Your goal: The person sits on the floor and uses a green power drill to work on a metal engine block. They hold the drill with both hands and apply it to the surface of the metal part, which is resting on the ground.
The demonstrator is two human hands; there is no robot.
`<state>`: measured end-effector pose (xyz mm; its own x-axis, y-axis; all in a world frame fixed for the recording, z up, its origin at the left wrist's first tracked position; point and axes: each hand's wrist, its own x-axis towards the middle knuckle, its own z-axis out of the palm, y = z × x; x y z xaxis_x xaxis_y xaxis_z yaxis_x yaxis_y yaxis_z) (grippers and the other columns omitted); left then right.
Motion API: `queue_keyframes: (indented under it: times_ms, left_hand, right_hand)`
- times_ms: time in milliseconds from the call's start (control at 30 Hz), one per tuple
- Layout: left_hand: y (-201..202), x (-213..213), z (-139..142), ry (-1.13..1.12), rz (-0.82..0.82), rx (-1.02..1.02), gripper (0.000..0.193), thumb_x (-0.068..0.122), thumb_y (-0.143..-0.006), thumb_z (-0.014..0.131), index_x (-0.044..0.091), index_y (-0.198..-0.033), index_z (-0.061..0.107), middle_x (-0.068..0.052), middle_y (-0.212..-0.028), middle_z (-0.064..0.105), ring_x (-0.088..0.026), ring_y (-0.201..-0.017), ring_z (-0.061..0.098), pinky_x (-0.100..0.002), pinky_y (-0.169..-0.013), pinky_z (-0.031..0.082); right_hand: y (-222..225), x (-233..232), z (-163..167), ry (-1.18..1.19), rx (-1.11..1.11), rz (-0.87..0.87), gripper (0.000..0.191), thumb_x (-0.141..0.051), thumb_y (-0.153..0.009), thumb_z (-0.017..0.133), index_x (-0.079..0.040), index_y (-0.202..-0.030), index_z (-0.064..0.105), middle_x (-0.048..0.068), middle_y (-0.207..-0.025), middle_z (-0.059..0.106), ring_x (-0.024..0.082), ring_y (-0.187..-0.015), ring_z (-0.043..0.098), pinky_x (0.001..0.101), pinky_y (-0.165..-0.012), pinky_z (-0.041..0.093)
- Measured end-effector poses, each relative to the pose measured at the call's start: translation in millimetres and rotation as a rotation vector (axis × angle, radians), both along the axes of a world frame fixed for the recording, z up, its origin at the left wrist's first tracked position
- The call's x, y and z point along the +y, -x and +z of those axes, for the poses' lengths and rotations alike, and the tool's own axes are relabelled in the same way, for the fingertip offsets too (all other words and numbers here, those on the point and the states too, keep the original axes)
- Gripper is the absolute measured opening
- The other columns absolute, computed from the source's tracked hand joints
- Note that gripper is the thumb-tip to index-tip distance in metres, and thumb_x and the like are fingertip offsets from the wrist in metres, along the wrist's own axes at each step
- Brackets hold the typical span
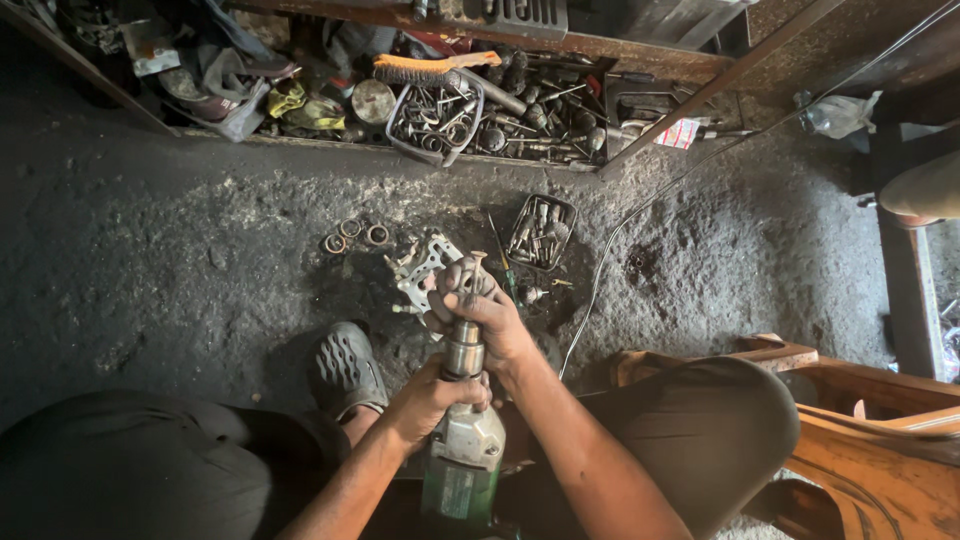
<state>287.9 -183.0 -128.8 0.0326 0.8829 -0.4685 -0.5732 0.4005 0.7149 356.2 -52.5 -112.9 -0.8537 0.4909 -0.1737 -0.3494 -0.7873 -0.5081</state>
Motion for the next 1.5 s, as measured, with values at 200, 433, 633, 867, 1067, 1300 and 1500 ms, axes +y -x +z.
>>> queue_keyframes:
  times_ms: [200, 433, 633, 867, 1067, 1300, 1500]
  left_hand:
    - [-1, -1, -3, -0.023, 0.003, -0.008, 0.025, 0.022, -0.073, 0.074, 0.001, -0.085, 0.071, -0.008, -0.075, 0.07, -0.021, -0.075, 0.071, -0.035, -0.078, 0.057]
    - [-3, 0, -7, -0.019, 0.012, -0.025, 0.021, 0.016, -0.074, 0.074, -0.001, -0.086, 0.072, -0.009, -0.077, 0.072, -0.018, -0.073, 0.069, -0.032, -0.075, 0.056]
    - [-3, 0, -9, -0.02, 0.023, -0.04, 0.021, 0.016, -0.073, 0.075, 0.0, -0.086, 0.071, -0.009, -0.075, 0.072, -0.018, -0.071, 0.068, -0.033, -0.074, 0.055]
    - [-3, 1, -8, -0.019, 0.031, -0.041, 0.023, 0.016, -0.073, 0.075, -0.001, -0.087, 0.07, -0.009, -0.075, 0.071, -0.018, -0.071, 0.068, -0.033, -0.074, 0.055]
    - [-2, 1, -4, 0.008, 0.022, -0.028, 0.023, 0.017, -0.072, 0.075, 0.0, -0.086, 0.07, -0.008, -0.075, 0.072, -0.018, -0.072, 0.069, -0.033, -0.075, 0.056]
    - [-1, 2, -3, -0.027, 0.019, -0.025, 0.023, 0.018, -0.074, 0.075, 0.0, -0.086, 0.071, -0.008, -0.075, 0.071, -0.017, -0.071, 0.068, -0.033, -0.075, 0.055]
    - [0, 2, -1, -0.026, 0.015, -0.015, 0.022, 0.019, -0.073, 0.073, 0.001, -0.084, 0.07, -0.007, -0.074, 0.07, -0.017, -0.071, 0.067, -0.032, -0.073, 0.055]
  right_hand:
    - [0, -1, 4, 0.001, 0.022, 0.002, 0.028, -0.007, -0.083, 0.078, -0.008, -0.098, 0.054, 0.003, -0.082, 0.049, 0.016, -0.071, 0.047, 0.0335, -0.065, 0.041]
    - [0, -2, 8, -0.021, 0.047, 0.021, 0.028, -0.007, -0.084, 0.077, -0.01, -0.097, 0.053, 0.002, -0.08, 0.047, 0.015, -0.071, 0.045, 0.0325, -0.064, 0.039]
    - [1, -3, 9, -0.054, 0.017, 0.003, 0.029, -0.008, -0.082, 0.076, -0.012, -0.096, 0.051, 0.002, -0.08, 0.047, 0.016, -0.07, 0.045, 0.0327, -0.064, 0.039]
    - [3, 1, 5, -0.086, 0.033, 0.012, 0.027, -0.007, -0.083, 0.075, -0.012, -0.095, 0.051, 0.002, -0.082, 0.048, 0.016, -0.072, 0.047, 0.0323, -0.065, 0.04]
    - [1, 0, 2, -0.087, -0.014, -0.01, 0.026, -0.005, -0.081, 0.073, -0.011, -0.096, 0.053, 0.003, -0.086, 0.05, 0.016, -0.072, 0.05, 0.0329, -0.065, 0.042]
    - [0, 0, -3, -0.059, -0.02, -0.015, 0.027, -0.005, -0.082, 0.074, -0.011, -0.099, 0.055, 0.003, -0.092, 0.053, 0.016, -0.073, 0.05, 0.0341, -0.066, 0.042]
    - [0, 0, -5, -0.053, 0.051, 0.006, 0.026, -0.011, -0.091, 0.078, -0.01, -0.104, 0.055, 0.003, -0.086, 0.05, 0.016, -0.074, 0.048, 0.0341, -0.068, 0.042]
